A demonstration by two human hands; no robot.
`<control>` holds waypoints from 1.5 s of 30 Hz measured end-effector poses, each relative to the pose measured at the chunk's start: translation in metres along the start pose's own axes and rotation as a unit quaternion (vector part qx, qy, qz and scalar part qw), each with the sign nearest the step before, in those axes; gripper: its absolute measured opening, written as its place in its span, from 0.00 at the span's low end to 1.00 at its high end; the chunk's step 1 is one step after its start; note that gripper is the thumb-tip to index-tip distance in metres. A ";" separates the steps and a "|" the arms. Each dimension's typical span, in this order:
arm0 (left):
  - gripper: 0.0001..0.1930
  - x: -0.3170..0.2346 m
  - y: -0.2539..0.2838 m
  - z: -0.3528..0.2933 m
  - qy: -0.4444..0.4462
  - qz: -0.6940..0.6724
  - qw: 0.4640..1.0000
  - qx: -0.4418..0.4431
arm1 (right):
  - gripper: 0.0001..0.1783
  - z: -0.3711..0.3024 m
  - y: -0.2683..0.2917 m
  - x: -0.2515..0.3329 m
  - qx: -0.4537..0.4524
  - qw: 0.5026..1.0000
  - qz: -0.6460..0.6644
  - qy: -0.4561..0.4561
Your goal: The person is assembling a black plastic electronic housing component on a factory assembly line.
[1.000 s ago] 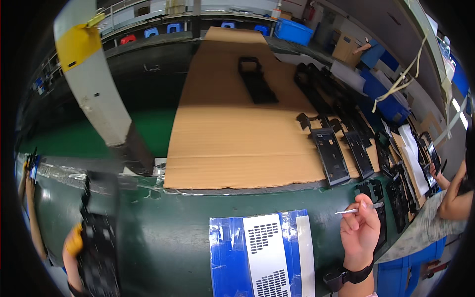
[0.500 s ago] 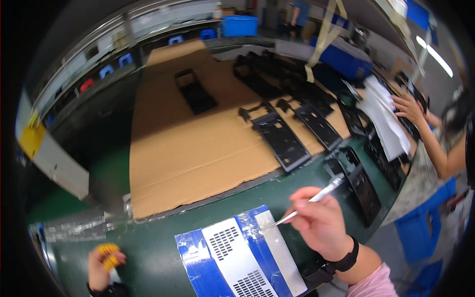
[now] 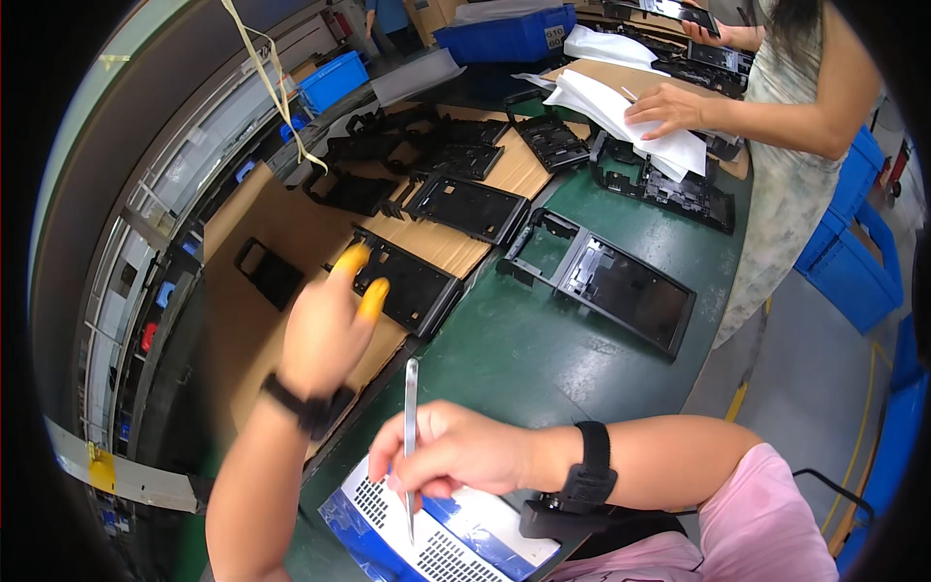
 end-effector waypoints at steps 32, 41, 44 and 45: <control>0.48 0.045 -0.046 0.012 0.310 -0.089 0.939 0.121 | 0.05 0.004 0.015 0.017 -0.109 0.992 0.016 0.057; 0.33 0.074 0.023 -0.096 0.221 -0.614 0.751 -0.101 | 0.05 0.012 0.015 0.003 -0.275 0.956 -0.065 0.080; 0.28 0.071 0.044 -0.161 0.226 -0.874 0.390 -0.178 | 0.06 0.014 0.004 0.000 -0.351 0.879 -0.216 0.239; 0.30 0.071 0.041 -0.174 0.187 -0.881 0.392 -0.190 | 0.07 0.015 -0.004 0.001 -0.336 0.890 -0.214 0.221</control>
Point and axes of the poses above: each hand's wrist, its own z-axis towards the middle knuckle, its own y-axis out of the back of the hand, x = y × z, the point moved 2 cm from there along z, towards the middle knuckle, and after that the axes turned 7 degrees about -y, right-handed, at the moved point
